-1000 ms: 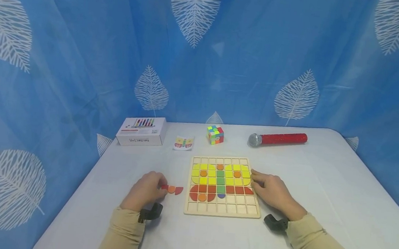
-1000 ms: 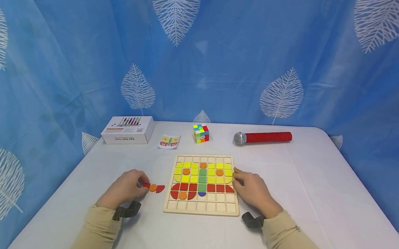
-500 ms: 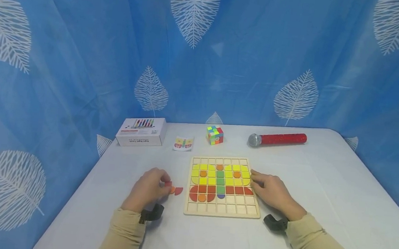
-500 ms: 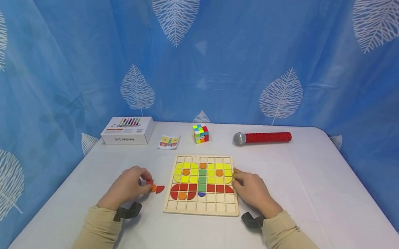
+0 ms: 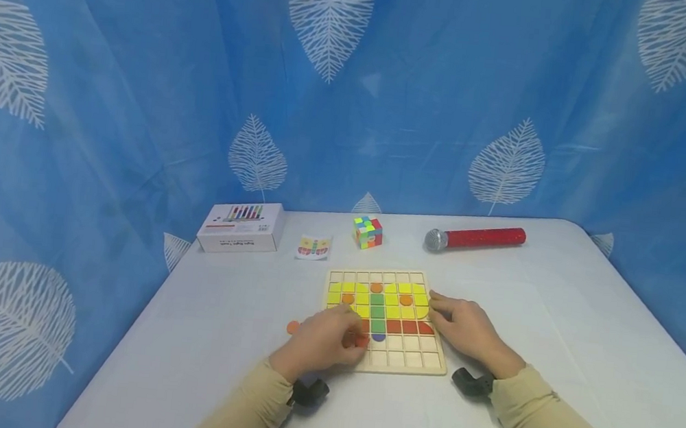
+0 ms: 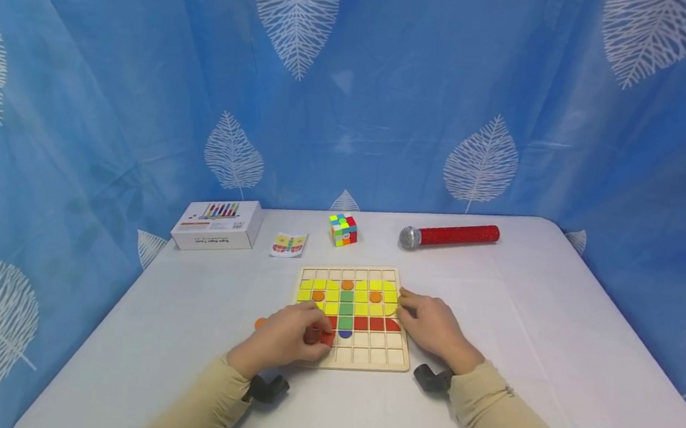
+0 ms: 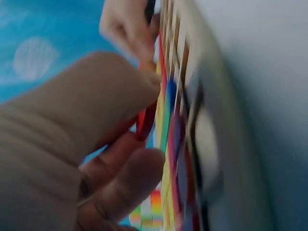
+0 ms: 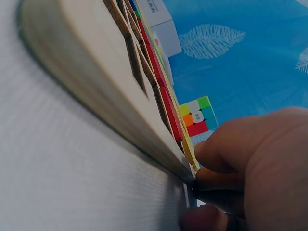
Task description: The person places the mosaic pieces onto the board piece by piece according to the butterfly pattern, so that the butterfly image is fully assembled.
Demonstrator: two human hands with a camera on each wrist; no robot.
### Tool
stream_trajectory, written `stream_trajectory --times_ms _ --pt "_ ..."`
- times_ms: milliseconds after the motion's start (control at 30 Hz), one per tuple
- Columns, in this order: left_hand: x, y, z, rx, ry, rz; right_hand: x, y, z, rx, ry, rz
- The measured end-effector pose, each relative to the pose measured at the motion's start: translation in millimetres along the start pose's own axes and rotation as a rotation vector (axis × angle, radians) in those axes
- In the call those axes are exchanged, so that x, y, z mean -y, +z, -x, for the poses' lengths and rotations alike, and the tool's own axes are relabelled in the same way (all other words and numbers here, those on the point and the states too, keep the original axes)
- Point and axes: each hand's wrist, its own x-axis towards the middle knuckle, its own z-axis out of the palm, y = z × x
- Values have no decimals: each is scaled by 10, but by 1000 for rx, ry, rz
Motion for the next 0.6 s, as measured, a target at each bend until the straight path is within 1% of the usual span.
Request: stream_trajectory --times_ms 67,100,200,267,367,467,600 --pt "-103 59 -83 6 44 -51 -4 -4 2 -1 -2 -6" --pt "-156 83 -122 13 55 -67 -4 -6 2 -2 -7 -5" --pt "-294 158 -223 30 57 -109 -6 -5 9 -6 -21 -13" --pt "-351 200 -273 37 55 -126 -2 6 10 -7 -31 -16" --pt "-391 242 -315 37 39 -133 2 18 12 -11 -37 -20" --pt "-403 254 -320 18 40 -143 2 11 15 -10 -35 -7" --pt "-415 248 -287 -33 65 -177 -9 -7 15 -14 -31 9"
